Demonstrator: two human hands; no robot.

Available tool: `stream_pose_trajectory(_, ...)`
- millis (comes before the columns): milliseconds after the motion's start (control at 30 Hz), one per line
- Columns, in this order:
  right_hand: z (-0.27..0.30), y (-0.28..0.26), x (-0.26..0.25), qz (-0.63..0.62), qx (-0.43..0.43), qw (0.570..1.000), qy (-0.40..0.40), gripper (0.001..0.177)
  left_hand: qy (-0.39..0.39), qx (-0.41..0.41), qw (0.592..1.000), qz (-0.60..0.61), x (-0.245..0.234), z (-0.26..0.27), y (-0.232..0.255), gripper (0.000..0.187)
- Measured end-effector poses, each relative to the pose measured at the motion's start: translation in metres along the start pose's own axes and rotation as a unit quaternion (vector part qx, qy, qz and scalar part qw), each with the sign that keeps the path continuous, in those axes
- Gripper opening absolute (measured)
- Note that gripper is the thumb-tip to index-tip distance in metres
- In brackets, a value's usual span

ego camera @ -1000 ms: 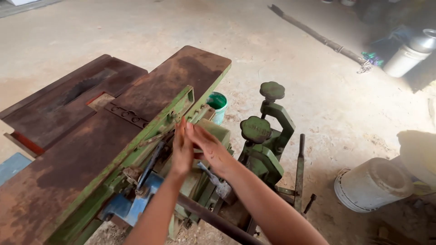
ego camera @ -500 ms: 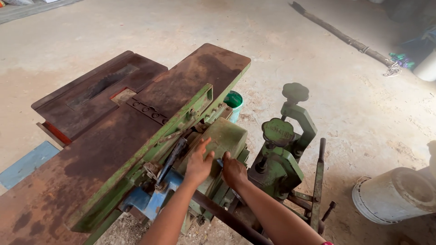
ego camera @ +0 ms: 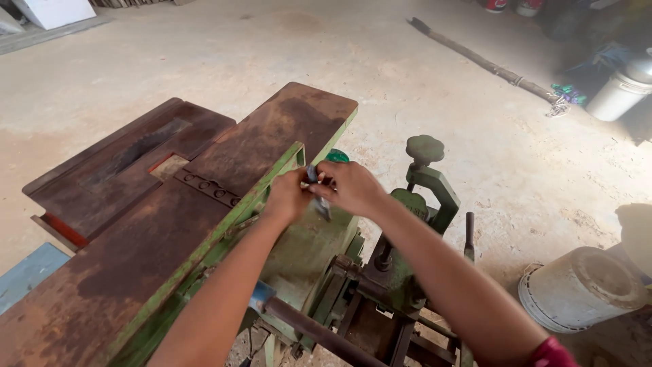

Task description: The recorder is repairing or adjusting a large green woodworking machine, specifically focusing on the blade and adjustment mechanisms.

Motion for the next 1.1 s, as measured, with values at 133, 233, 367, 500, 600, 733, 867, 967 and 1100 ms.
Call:
stream_pose_trajectory(133,-0.009,0.040,0.014,0.103,-0.103,0.989,0.016,0.023,0.030,0.052,0.996,-0.061,0.001,-0.012,0.007,0.025)
stream_pose_trajectory(233,-0.021,0.056,0.024,0.126,-0.105,0.986,-0.031,0.032,0.030,-0.016,0.999,-0.038,0.002,-0.011,0.011,0.029)
stream_pose_trajectory(367,-0.034,0.076,0.030,0.071,0.006,0.996,-0.045,0.026,0.077,-0.096,0.991,-0.045,0.018,-0.018,-0.003,0.030)
stream_pose_trajectory(500,-0.050,0.120,0.075,0.056,0.060,0.986,-0.145,0.043,0.031,-0.155,0.987,-0.021,0.042,-0.016,-0.016,0.025)
stream_pose_trajectory(600,-0.051,0.130,0.094,0.066,0.047,0.972,-0.222,0.054,0.044,-0.027,0.992,-0.117,0.050,-0.010,-0.019,0.014)
stream_pose_trajectory(733,-0.051,0.127,0.090,0.027,0.051,0.976,-0.210,0.054,-0.035,-0.086,0.985,-0.144,0.023,-0.005,-0.005,0.019)
stream_pose_trajectory(867,-0.048,0.120,0.084,0.036,0.059,0.976,-0.207,0.051,-0.017,-0.112,0.992,-0.050,0.022,-0.015,0.001,0.021)
stream_pose_trajectory(967,-0.047,0.122,0.083,0.033,0.061,0.977,-0.202,0.048,-0.054,-0.162,0.985,0.003,0.049,-0.012,-0.012,0.020)
stream_pose_trajectory(1100,-0.047,0.117,0.081,0.025,0.075,0.979,-0.190,0.044,-0.076,-0.049,0.993,-0.076,0.052,-0.001,-0.018,0.020)
Point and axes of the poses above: each hand's wrist, its own z-axis away from the middle knuckle, its own x-axis out of the palm, y = z × x, the point moved 6 cm from there along -z, towards the middle knuckle, and after that the axes turned 2 degrees about x, right-handed, at the moved point
